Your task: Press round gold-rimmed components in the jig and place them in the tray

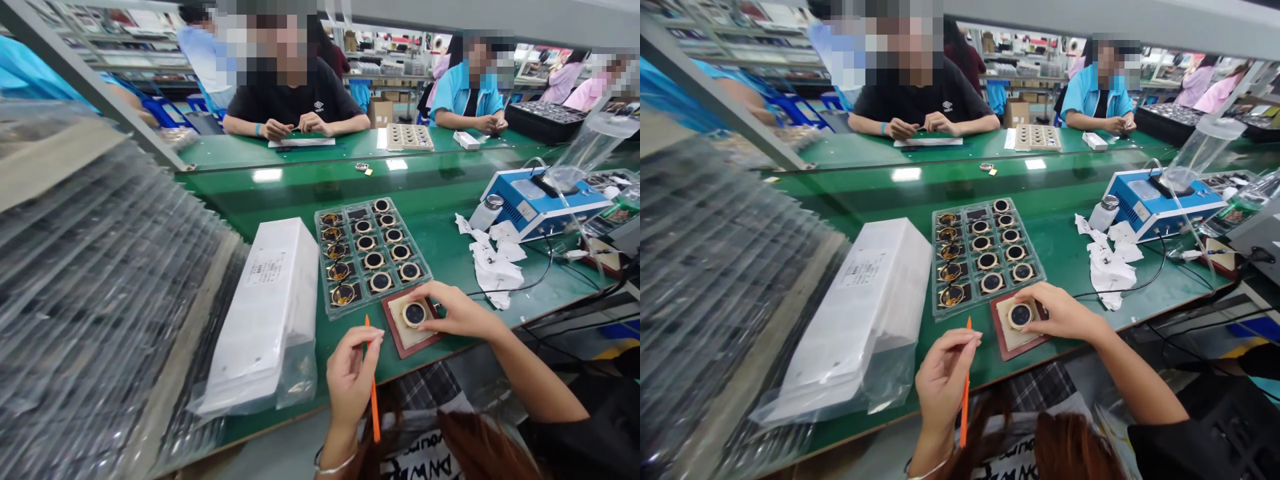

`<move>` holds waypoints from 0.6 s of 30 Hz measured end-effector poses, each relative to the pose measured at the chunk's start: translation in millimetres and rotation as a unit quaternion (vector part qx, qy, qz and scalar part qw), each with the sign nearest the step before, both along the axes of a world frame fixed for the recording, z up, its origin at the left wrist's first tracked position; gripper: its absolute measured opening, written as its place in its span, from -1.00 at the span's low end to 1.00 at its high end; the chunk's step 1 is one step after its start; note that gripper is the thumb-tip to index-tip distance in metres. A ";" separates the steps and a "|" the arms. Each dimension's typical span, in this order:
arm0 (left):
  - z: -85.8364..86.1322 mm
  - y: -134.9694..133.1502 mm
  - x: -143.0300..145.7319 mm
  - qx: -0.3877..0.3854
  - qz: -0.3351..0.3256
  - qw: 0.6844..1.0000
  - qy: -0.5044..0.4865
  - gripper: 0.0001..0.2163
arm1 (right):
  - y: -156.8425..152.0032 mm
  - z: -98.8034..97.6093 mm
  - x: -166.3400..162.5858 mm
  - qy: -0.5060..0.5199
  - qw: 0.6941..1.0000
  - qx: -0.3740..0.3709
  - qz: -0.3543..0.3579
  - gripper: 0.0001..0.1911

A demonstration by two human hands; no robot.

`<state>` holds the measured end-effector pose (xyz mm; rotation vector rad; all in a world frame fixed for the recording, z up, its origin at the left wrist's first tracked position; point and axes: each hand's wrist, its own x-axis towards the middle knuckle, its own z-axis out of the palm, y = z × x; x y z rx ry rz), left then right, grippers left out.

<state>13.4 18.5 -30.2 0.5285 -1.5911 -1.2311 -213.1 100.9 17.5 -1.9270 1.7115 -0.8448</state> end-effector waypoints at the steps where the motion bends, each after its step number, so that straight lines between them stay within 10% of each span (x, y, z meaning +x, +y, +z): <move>1: 0.6 0.0 -0.4 0.000 0.000 1.000 0.000 -0.95 | -0.3 0.9 0.9 0.005 1.000 0.003 -0.003 -0.56; 18: -0.7 -0.2 -0.8 -0.038 -0.014 0.999 0.007 -0.90 | -1.7 9.3 2.6 0.019 1.000 -0.003 0.001 -0.55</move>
